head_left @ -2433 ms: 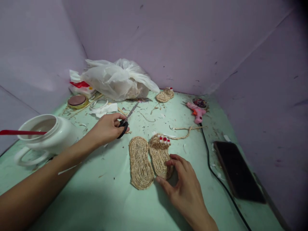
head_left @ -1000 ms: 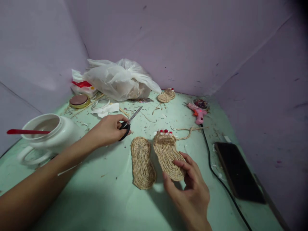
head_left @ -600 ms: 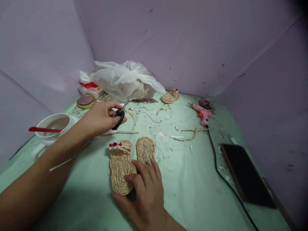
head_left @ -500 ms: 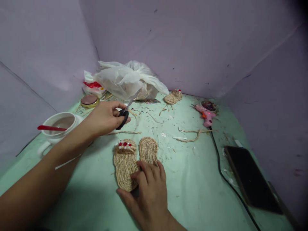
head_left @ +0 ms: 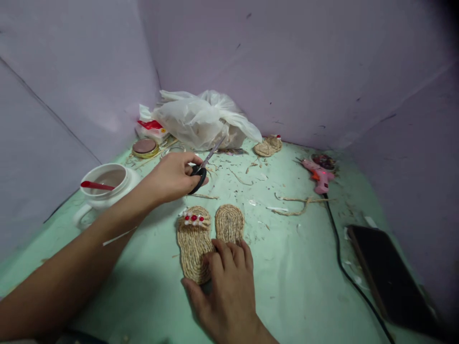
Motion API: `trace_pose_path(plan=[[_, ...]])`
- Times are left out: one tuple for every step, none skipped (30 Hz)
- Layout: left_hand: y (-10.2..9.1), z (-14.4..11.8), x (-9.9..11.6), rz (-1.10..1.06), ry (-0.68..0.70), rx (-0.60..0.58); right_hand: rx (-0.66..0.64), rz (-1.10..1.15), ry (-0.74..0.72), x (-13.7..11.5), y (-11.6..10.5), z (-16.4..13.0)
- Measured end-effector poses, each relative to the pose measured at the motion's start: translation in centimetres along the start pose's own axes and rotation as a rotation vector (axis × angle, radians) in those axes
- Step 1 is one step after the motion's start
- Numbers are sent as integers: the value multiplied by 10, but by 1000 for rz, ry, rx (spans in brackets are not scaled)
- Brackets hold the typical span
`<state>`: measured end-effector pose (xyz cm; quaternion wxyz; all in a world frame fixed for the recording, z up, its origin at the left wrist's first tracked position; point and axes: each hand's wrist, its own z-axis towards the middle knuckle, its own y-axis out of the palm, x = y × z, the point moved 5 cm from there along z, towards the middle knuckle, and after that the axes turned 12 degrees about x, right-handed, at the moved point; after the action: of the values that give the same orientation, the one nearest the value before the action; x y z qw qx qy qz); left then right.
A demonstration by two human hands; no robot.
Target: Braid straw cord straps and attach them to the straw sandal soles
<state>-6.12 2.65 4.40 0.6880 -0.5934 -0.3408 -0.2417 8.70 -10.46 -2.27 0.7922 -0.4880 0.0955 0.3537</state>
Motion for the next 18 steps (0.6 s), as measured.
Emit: trace_pose_path(plan=[[0, 0, 0, 6, -3, -1, 21, 5, -9, -1, 0, 0], [1, 0, 0, 7, -8, -2, 52, 15, -20, -2, -1, 1], [1, 0, -1, 4, -16, -5, 86, 26, -32, -4, -3, 1], [1, 0, -1, -4, -23, -8, 122, 36, -44, -5, -5, 2], [1, 0, -1, -13, -28, -14, 158, 43, -53, -5, -9, 3], [1, 0, -2, -22, -29, -19, 193, 44, -62, -5, -14, 4], [1, 0, -2, -28, -27, -27, 222, 36, -72, -2, -20, 6], [1, 1, -2, -30, -23, -32, 242, 17, -84, 3, -27, 10], [1, 2, -2, -27, -19, -36, 260, -13, -93, 11, -34, 14], [1, 2, -2, -21, -19, -42, 267, -55, -102, 22, -43, 20], [2, 3, -3, -13, -22, -48, 279, -111, -89, 37, -51, 29], [3, 4, -4, -4, -25, -54, 314, -161, -52, 55, -61, 39], [4, 5, -5, 9, -25, -62, 362, -194, 7, 76, -72, 51], [6, 6, -6, 24, -21, -68, 399, -226, 90, 99, -80, 64], [8, 6, -7, 41, -13, -75, 423, -285, 197, 123, -87, 77], [10, 6, -9, 55, -4, -81, 448, -342, 291, 145, -92, 91], [13, 6, -10, 67, 2, -91, 474, -399, 379, 166, -95, 104], [16, 6, -13, 75, 6, -102, 467, -421, 434, 184, -94, 117]])
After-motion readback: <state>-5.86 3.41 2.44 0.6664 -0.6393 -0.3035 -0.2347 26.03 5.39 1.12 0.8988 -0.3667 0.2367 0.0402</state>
